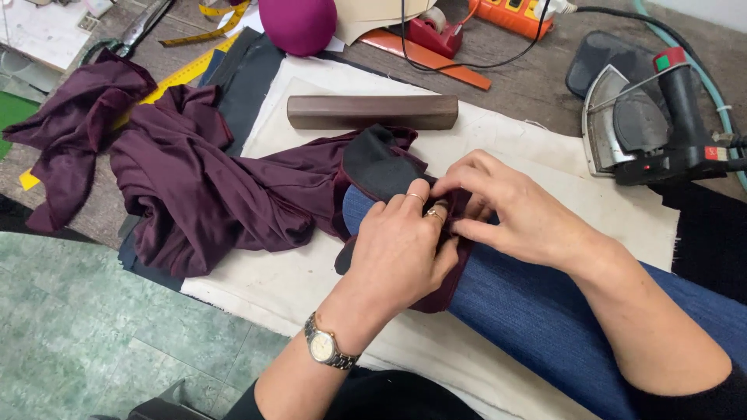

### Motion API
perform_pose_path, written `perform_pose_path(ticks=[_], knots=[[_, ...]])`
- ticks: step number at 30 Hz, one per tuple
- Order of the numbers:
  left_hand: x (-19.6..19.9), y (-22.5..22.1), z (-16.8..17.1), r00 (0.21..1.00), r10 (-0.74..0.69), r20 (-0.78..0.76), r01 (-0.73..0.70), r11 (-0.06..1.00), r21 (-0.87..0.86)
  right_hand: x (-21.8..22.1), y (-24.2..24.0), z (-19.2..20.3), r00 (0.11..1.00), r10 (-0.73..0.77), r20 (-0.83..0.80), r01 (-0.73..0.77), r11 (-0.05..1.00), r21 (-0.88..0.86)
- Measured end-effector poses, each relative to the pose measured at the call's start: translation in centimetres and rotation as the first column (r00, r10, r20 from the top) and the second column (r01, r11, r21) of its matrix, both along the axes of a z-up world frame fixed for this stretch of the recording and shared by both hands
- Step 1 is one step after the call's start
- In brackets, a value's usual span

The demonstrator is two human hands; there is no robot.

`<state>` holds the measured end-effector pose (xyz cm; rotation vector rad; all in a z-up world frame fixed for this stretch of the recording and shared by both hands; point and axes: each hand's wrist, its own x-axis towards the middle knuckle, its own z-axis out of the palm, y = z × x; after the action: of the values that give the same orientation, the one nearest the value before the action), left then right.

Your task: Pressing and flattening seams on a garment using an iron and a wooden clapper on a sleeve board.

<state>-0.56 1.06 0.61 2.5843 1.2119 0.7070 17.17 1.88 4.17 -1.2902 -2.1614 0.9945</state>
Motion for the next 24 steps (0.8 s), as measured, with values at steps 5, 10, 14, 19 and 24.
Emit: perform_pose_path(ticks=[5,10,14,19,24], knots=[[0.7,-0.2,-1.5,0.996,0.065,-0.067,-0.057,0.992,0.111,0.6,0.1,-0.3,1.0,0.003,0.001,-0.003,1.0,0.003],[1.1,-0.9,-2.2,0.986,0.115,-0.121,-0.087,0.972,0.217,1.6,0.3,-0.8,0.998,0.066,0.021,-0.067,0.995,0.07],[1.3,-2.0,-2.6,0.961,0.121,-0.249,-0.058,0.968,0.246,2.4,0.2,-1.1,0.995,0.093,0.049,-0.096,0.992,0.078],[1.1,-2.6,-1.5,0.962,0.116,-0.249,-0.053,0.968,0.246,3.4,0.1,-1.6,0.992,0.109,0.06,-0.114,0.99,0.085],[0.7,-3.1,-1.6,0.943,0.074,-0.326,-0.018,0.985,0.174,3.7,0.1,-2.0,0.992,0.113,0.058,-0.118,0.99,0.081]])
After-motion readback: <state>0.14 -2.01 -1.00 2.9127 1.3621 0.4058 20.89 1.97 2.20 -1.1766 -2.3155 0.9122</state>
